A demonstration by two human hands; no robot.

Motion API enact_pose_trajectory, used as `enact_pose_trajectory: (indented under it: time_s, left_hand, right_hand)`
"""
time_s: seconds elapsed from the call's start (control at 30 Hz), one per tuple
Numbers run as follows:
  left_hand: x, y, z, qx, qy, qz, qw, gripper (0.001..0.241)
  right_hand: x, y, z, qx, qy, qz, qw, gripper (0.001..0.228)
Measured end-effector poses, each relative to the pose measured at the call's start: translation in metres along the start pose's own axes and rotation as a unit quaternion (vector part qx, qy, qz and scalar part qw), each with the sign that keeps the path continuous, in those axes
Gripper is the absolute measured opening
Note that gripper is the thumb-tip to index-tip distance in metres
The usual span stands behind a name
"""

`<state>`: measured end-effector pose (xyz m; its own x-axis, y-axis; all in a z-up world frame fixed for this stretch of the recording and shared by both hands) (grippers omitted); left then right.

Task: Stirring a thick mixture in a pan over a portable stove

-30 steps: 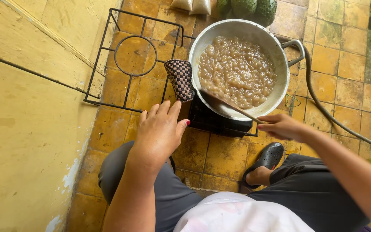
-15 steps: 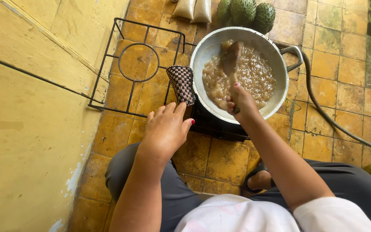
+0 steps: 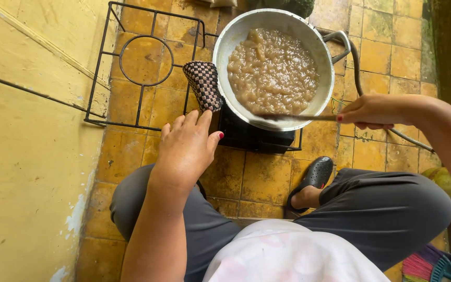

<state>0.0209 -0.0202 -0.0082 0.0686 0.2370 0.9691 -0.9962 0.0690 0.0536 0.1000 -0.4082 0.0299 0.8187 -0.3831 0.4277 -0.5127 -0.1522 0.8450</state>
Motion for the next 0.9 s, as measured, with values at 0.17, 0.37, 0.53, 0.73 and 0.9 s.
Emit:
enact_pose_trajectory:
  time_s: [0.17, 0.37, 0.53, 0.73, 0.9]
  left_hand:
    - [0.0, 0.005, -0.006, 0.011, -0.009, -0.012, 1.0, 0.037]
    - [-0.004, 0.003, -0.014, 0.032, 0.002, -0.075, 0.997, 0.053]
    - [-0.008, -0.004, -0.012, 0.03, 0.007, -0.048, 0.998, 0.046]
    - [-0.012, -0.013, -0.013, 0.047, 0.001, -0.078, 0.996, 0.044]
    - [-0.008, -0.007, -0.008, 0.075, 0.036, -0.2, 0.976, 0.058]
  right_hand:
    - [-0.002, 0.025, -0.015, -0.125, 0.268, 0.036, 0.954, 0.048]
    - [-0.013, -0.02, 0.044, -0.145, 0.368, 0.167, 0.903, 0.021]
    - [0.002, -0.087, 0.078, -0.107, 0.381, 0.267, 0.879, 0.032]
    - [0.009, -0.141, 0.078, 0.007, 0.509, 0.386, 0.769, 0.039]
    - [-0.002, -0.077, 0.065, 0.059, 0.456, 0.436, 0.774, 0.048]
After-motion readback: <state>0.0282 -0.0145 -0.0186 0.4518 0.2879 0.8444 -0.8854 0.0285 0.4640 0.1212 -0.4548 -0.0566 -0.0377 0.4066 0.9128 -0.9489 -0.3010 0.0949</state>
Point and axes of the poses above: each hand's wrist, its own y-axis away from the middle knuckle, its own x-axis out of the back of the hand, z = x × y, the point moved 3 cm from there along -y, towards the middle knuckle, and after that the axes turned 10 degrees about x, right-handed, at the moved point
